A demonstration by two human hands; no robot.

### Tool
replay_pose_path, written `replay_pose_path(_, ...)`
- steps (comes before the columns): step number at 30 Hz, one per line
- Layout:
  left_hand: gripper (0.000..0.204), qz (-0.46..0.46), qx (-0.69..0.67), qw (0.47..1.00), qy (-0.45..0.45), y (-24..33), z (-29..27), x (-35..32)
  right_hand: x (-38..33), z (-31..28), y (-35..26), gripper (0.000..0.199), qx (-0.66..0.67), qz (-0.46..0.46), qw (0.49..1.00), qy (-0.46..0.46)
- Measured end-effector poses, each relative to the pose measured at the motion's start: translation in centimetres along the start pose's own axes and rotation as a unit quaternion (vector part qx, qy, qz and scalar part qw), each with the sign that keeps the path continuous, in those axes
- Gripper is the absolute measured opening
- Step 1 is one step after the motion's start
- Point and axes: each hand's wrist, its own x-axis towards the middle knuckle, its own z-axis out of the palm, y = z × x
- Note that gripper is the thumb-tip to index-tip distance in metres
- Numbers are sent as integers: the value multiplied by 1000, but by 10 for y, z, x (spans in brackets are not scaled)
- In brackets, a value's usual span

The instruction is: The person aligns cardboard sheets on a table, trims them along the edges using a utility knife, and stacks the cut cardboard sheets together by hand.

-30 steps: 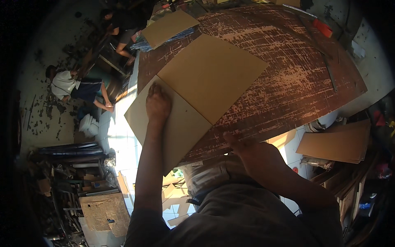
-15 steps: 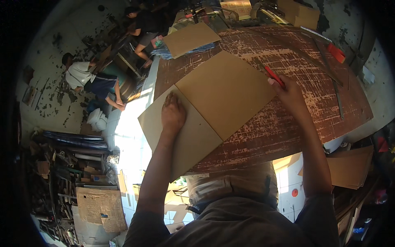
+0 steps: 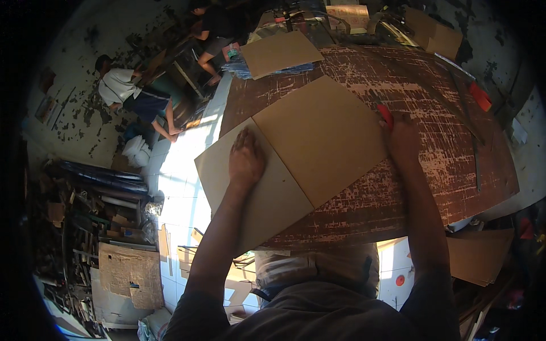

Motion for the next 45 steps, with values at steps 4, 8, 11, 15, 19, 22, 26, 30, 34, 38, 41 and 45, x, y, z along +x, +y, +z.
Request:
replay_pose_path(4,46,-1,13,1000,6,1,1,-1,-4,-10,-23,41,-27,25,999,-36)
replay_pose_path(8,47,-10,8,1000,-6,5,-1,0,-2,-10,-22,41,-27,39,998,-41)
replay_pose_path(11,54,-39,22,997,-69,7,-4,2,8,-1,-7,41,55,85,994,-48)
replay_pose_path(15,50,-23,15,999,-31,4,-2,1,14,-1,2,38,123,49,991,16)
replay_pose_path(19,46,-3,17,1000,-5,2,-2,-1,15,-23,-11,31,185,55,981,23)
replay_pose_path(22,51,-31,7,998,-47,8,-6,1,15,-26,-12,29,179,47,981,61)
replay_pose_path(26,51,-21,8,998,-51,7,-4,1,26,-9,6,44,128,83,988,-16)
replay_pose_path(30,52,-24,9,998,-55,8,-3,3,26,1,14,45,138,69,988,1)
replay_pose_path(34,47,-14,20,1000,-7,-4,-1,-2,17,-6,-9,44,135,108,982,-72)
replay_pose_path(38,48,-14,7,1000,-14,6,5,2,10,7,25,42,103,72,991,-37)
replay_pose_path(41,47,-14,11,1000,-5,3,7,2,17,2,13,39,12,-36,993,109)
replay_pose_path(45,47,-14,19,1000,-7,1,8,1,20,-27,-58,43,243,-10,959,-146)
